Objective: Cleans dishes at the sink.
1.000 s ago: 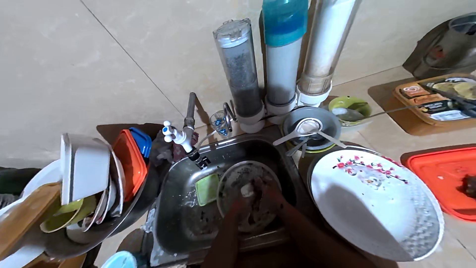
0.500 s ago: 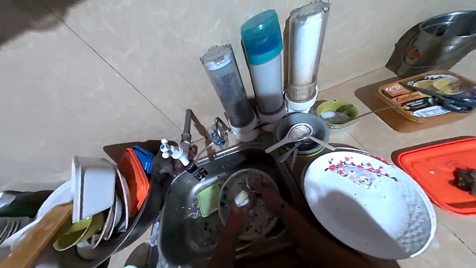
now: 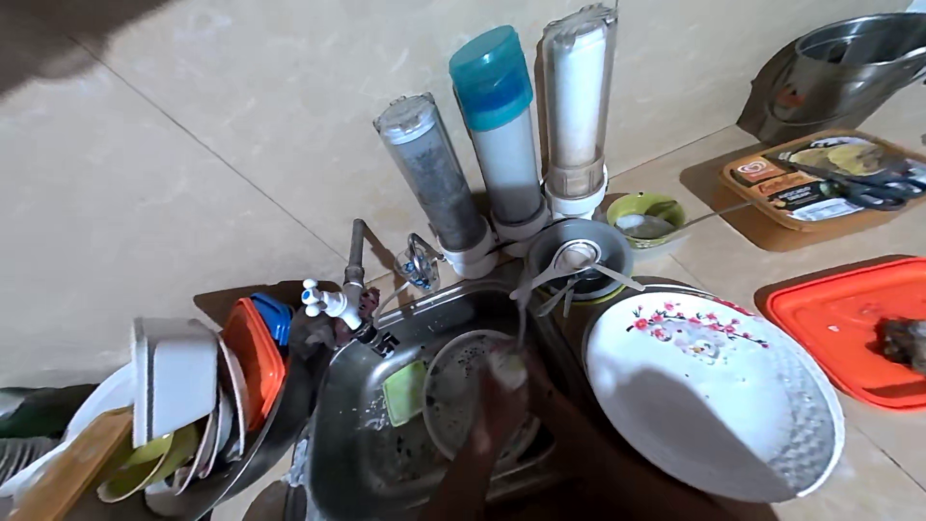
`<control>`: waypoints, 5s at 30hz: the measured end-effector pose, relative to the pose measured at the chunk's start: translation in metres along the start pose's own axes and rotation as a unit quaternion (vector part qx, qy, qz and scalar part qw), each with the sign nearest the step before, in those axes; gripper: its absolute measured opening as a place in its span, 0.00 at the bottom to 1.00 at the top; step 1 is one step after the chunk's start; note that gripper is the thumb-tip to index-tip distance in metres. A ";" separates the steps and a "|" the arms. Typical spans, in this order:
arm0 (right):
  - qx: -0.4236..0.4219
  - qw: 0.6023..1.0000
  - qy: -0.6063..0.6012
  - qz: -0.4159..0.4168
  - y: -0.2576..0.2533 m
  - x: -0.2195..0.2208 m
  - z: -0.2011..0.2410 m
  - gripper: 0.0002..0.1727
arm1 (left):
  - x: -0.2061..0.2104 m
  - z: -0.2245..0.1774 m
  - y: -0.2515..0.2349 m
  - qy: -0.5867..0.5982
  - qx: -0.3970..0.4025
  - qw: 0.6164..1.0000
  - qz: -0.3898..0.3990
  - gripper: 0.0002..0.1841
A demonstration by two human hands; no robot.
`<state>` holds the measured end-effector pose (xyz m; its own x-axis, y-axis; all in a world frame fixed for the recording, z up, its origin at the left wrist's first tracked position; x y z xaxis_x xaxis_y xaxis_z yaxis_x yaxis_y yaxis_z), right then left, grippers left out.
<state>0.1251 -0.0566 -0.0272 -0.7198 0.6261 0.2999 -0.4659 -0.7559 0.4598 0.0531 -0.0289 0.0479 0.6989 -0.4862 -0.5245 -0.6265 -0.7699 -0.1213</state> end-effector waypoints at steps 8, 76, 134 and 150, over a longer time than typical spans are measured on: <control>0.030 0.999 0.018 -0.018 -0.008 -0.004 -0.013 0.21 | 0.010 0.002 -0.045 0.115 0.082 0.987 -0.071 0.18; 0.140 0.982 -0.121 0.047 -0.032 0.025 -0.042 0.21 | -0.125 0.107 0.110 -0.267 0.013 0.951 -0.157 0.16; 0.082 0.966 -0.138 0.202 -0.012 0.042 -0.040 0.27 | -0.021 0.076 -0.024 -0.146 0.173 0.970 -0.086 0.21; 0.008 0.974 -0.187 0.131 -0.018 0.026 -0.036 0.19 | -0.048 0.077 0.018 -0.304 0.052 0.924 -0.224 0.25</control>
<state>0.0961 -0.0338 -0.0573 -0.5740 0.4399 0.6907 -0.2809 -0.8981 0.3384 -0.0184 0.0120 0.0054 0.5930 0.2184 -0.7751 -0.3735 -0.7782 -0.5050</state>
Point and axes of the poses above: each hand's wrist, its own y-axis away from the middle knuckle, its own x-axis out of the palm, z = x × y, the point moved 6 cm from there along -y, towards the middle knuckle, and after that the axes turned 5 degrees about y, right-handed, at the moved point
